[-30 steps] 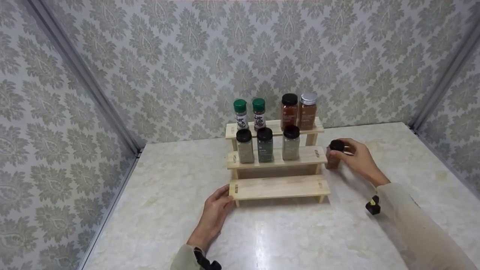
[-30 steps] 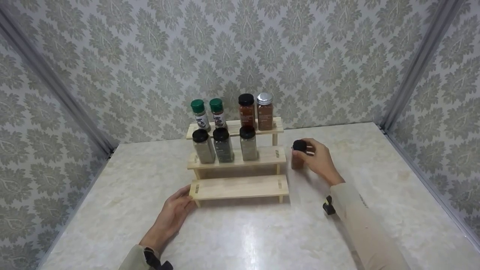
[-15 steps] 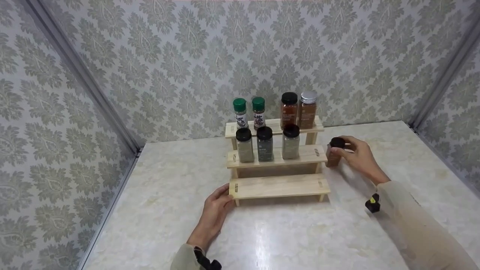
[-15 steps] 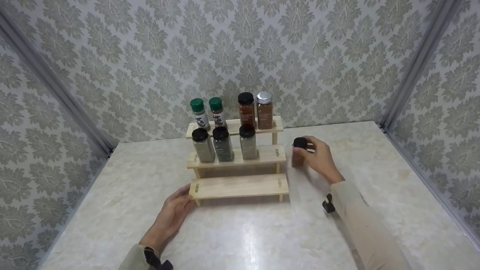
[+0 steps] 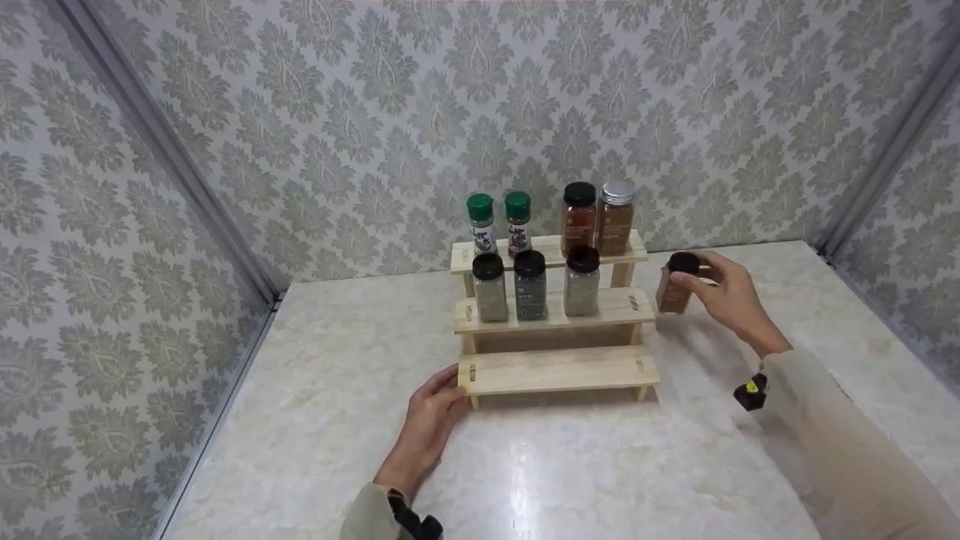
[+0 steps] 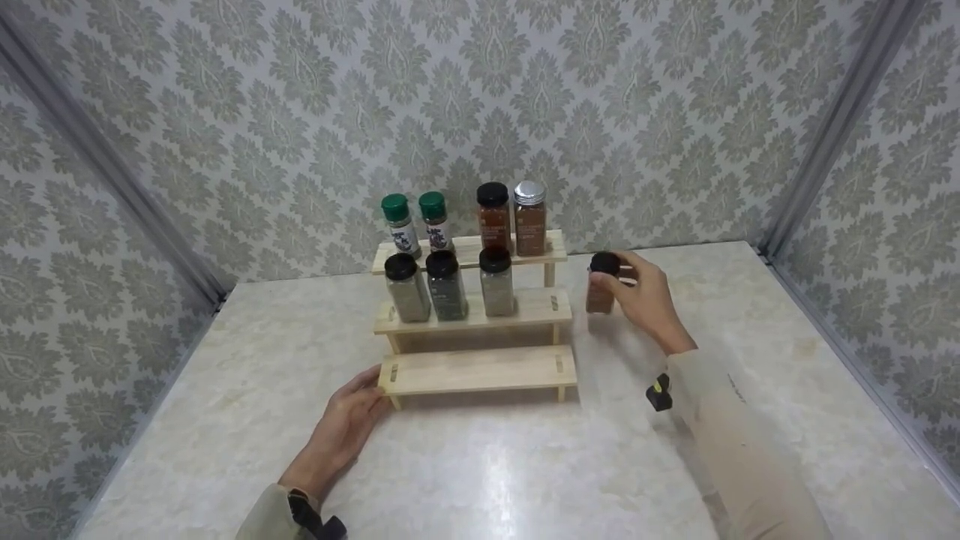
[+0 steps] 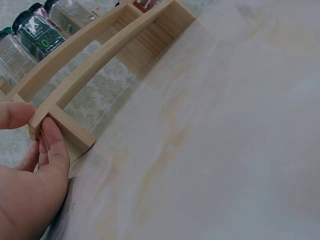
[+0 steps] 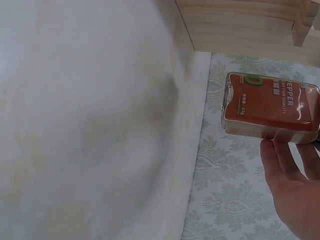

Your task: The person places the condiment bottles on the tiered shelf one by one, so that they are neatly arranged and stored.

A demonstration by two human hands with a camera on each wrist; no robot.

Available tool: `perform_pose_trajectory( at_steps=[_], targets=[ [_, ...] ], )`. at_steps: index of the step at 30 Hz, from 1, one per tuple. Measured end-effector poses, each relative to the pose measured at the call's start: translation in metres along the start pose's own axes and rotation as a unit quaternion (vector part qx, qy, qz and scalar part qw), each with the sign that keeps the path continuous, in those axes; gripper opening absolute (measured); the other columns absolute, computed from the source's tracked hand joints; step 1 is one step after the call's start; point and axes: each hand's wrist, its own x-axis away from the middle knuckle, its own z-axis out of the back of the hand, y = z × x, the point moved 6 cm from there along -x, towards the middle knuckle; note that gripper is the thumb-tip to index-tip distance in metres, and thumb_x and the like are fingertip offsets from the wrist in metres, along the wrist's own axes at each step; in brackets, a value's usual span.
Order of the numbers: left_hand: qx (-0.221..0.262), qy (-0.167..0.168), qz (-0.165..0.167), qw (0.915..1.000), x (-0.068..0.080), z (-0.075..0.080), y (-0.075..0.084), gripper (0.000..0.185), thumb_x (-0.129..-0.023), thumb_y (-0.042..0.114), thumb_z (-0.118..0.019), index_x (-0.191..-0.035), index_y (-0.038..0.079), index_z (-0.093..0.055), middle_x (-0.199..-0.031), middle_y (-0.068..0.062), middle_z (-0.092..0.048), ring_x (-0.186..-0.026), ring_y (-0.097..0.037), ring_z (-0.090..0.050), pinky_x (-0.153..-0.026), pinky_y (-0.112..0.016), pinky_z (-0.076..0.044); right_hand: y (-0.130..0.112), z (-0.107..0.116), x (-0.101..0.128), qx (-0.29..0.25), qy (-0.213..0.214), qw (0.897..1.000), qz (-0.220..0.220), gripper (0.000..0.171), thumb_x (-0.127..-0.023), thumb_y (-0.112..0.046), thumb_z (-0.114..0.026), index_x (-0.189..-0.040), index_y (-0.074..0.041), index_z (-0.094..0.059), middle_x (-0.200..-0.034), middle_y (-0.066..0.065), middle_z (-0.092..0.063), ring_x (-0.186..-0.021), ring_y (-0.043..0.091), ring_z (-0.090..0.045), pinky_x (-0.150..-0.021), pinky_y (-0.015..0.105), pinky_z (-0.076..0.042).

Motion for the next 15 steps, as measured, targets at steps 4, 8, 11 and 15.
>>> perform_pose_trajectory(
  at_steps=[4, 8, 11, 15],
  targets=[
    [0.000, -0.001, 0.000, 1.0000, 0.000, -0.001, 0.001, 0.062, -0.102, 0.004, -0.054, -0.160, -0.007, -0.037, -0.168, -0.027, -0.036, -0.146, -0.029, -0.050, -0.119, -0.037, -0.045, -0.012, 0.008, -0.001, -0.001, 0.009, 1.000, 0.003, 0.059, -0.107, -0.032, -0.067, -0.157, -0.007, -0.052, -0.152, 0.018, -0.055, -0.126, 0.007, -0.055, -0.093, 0.004, -0.047],
    [0.000, -0.009, -0.005, 0.9999, 0.001, -0.001, 0.001, 0.062, -0.102, 0.003, -0.052, -0.161, -0.008, -0.035, -0.168, -0.028, -0.035, -0.145, -0.029, -0.050, -0.118, -0.035, -0.046, -0.027, 0.017, -0.002, -0.004, 0.022, 1.000, 0.015, 0.059, -0.106, -0.034, -0.067, -0.158, -0.008, -0.052, -0.149, 0.017, -0.056, -0.119, -0.005, -0.053, -0.095, 0.005, -0.047],
    [0.001, -0.011, -0.005, 0.9999, 0.001, -0.001, 0.000, 0.061, -0.103, 0.002, -0.051, -0.161, -0.008, -0.035, -0.167, -0.029, -0.035, -0.146, -0.029, -0.050, -0.116, -0.034, -0.047, -0.039, 0.023, -0.002, -0.011, 0.031, 0.999, 0.028, 0.059, -0.106, -0.033, -0.068, -0.157, -0.007, -0.053, -0.146, 0.014, -0.059, -0.118, -0.006, -0.056, -0.095, 0.006, -0.049],
    [-0.001, -0.008, -0.004, 1.0000, 0.001, 0.000, -0.001, 0.061, -0.103, 0.003, -0.051, -0.161, -0.007, -0.035, -0.168, -0.028, -0.035, -0.147, -0.031, -0.048, -0.114, -0.032, -0.049, -0.053, 0.027, -0.001, -0.020, 0.040, 0.998, 0.039, 0.058, -0.106, -0.033, -0.068, -0.156, -0.008, -0.055, -0.139, -0.001, -0.063, -0.117, -0.004, -0.058, -0.094, 0.008, -0.050]
  ],
)
